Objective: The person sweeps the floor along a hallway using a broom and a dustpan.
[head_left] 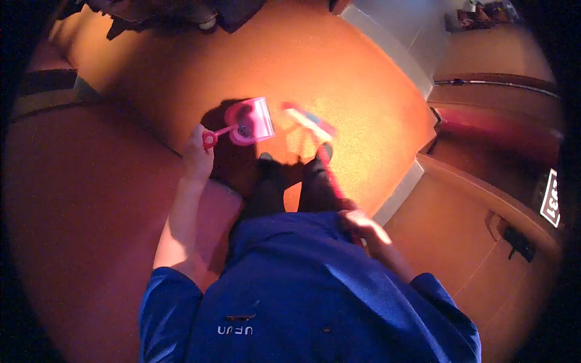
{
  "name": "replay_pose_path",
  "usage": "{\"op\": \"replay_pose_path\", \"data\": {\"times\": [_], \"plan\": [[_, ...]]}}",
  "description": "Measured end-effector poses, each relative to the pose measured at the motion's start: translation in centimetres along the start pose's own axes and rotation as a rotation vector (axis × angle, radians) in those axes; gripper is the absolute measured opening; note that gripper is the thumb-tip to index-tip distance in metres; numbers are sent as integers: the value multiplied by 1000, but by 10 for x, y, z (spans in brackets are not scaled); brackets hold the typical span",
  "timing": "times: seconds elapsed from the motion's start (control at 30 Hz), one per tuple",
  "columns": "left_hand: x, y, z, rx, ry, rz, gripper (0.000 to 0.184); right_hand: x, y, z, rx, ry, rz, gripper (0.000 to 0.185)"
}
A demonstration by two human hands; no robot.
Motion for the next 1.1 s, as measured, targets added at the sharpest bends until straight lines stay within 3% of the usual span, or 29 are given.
{"op": "replay_pose_path", "data": {"times": [0.13,0.17,0.23,0.4,0.47,0.5,0.63,0.73,0.8,0.87,0.93,1.0,1.07,1.1], "plan": [[-13,7,10,47,25,26,11,-40,32,64,-393,-103,-127,53],[-13,8,12,50,26,6,11,-36,32,61,-393,-101,-127,53],[-23,18,12,56,31,-18,11,-21,34,55,-319,-74,-193,53],[-59,-40,-6,29,146,55,10,-46,47,5,-49,-390,99,50],[-52,-41,-8,29,117,47,10,-56,63,-1,206,-273,129,50],[-50,-44,-10,29,85,42,10,-46,55,-9,203,-241,201,50],[-60,-48,-6,18,67,48,11,13,-17,52,24,49,-50,48],[-62,-53,-12,27,40,75,12,-63,14,124,-288,-106,-5,56],[-69,-50,-14,33,24,89,13,-91,34,134,-401,58,-117,59],[-78,-46,-20,21,-2,49,13,-79,36,127,-309,133,-222,60],[-79,-36,-33,17,-26,-5,13,-58,20,100,-104,-34,-7,60],[-113,-58,-12,-9,37,-47,15,-58,-5,78,108,-442,231,60],[-127,-44,-10,23,42,-47,15,-56,-2,50,221,38,122,58],[-136,-41,-7,53,46,-42,15,-8,-33,16,65,223,-194,56]]}}
Point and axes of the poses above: each hand's wrist, its own y-axis away from the middle knuckle, its own z-axis out of the palm, x = y × z, the point moved 1 cm from there along -y, towards the middle knuckle, and after that the axes turned 8 degrees about -y, right-handed, at the moved point
